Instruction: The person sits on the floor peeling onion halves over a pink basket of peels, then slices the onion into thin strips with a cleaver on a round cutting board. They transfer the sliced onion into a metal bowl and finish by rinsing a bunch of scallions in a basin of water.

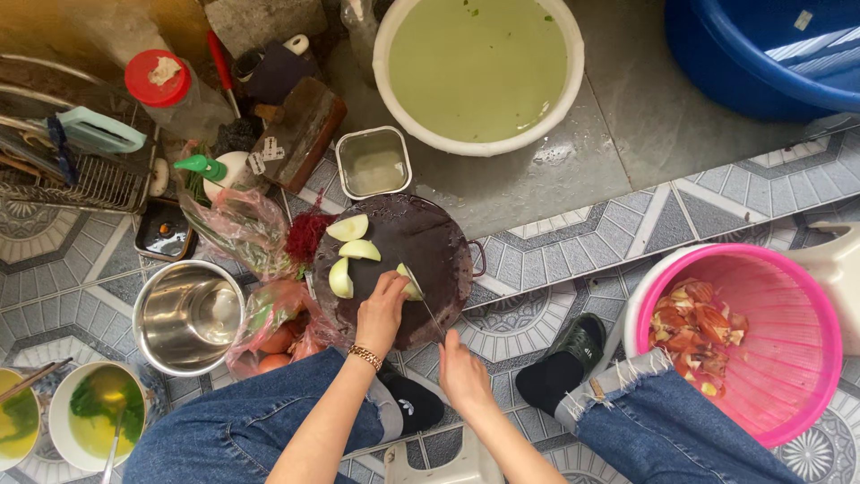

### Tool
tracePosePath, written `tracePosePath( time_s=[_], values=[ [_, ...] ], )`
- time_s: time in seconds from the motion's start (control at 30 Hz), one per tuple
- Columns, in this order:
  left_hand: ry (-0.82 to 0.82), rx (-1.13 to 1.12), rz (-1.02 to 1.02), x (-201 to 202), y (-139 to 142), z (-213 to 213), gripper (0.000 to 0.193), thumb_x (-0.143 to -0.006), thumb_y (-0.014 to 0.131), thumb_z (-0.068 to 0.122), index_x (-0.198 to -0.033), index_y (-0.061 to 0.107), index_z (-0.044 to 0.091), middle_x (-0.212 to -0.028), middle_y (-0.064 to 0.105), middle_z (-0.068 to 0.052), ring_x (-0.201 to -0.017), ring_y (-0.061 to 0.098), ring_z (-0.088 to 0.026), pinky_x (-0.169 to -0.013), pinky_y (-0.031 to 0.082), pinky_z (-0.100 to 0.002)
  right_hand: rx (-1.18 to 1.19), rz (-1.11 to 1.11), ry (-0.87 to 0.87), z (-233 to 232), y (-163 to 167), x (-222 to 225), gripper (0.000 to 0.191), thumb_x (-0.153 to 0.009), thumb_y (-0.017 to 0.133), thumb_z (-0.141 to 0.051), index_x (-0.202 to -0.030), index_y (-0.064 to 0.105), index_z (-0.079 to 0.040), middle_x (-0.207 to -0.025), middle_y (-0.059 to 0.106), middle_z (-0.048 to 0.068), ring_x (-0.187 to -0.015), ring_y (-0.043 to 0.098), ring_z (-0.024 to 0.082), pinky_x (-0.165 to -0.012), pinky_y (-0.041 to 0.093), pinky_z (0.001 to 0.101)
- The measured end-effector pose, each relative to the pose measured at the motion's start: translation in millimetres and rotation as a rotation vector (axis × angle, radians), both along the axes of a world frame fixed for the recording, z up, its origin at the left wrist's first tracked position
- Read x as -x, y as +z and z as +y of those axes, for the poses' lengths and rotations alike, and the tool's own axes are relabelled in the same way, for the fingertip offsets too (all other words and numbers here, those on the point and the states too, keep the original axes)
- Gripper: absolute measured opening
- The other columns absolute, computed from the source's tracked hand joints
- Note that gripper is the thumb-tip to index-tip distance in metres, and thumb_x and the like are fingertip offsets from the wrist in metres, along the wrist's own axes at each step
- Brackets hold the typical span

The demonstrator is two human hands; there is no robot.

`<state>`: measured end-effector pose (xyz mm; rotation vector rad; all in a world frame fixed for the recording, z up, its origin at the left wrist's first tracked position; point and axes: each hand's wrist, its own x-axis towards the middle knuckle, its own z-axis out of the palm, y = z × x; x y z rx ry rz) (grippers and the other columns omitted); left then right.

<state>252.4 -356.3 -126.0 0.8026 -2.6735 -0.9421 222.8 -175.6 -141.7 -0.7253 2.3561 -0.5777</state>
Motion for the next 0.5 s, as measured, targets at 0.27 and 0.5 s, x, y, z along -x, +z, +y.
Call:
tracePosePath(
  time_s=[0.27, 0.5],
  values=[
    [0.009, 0.023, 0.041, -3.4, -3.3, -1.7, 0.026, -0.092, 0.065, 0.008, -0.116, 0.062, 0.016, -0.127, 0.063, -0.002, -0.087, 0.07, -0.038, -0.069, 0.057, -0.048, 0.044, 0.033, -0.01, 10.3, 10.5, -6.0, 0.023, -0.099, 0.053, -0.023, -0.108, 0.044, -0.004, -0.089, 0.07, 0.026, -0.076, 0.068, 0.049, -0.064, 0.054, 0.0581],
    [0.017, 0.031, 0.079, -5.8, -2.8, -1.1, 0.026, -0.092, 0.066, 0.009, -0.116, 0.064, 0.018, -0.124, 0.064, -0.001, -0.088, 0.071, -0.037, -0.07, 0.058, -0.047, -0.006, 0.032, 0.004, -5.6, 1.6, 0.7, 0.021, -0.105, 0.048, -0.024, -0.109, 0.044, -0.003, -0.083, 0.069, 0.025, -0.077, 0.068, 0.049, -0.067, 0.054, 0.0584]
  ],
)
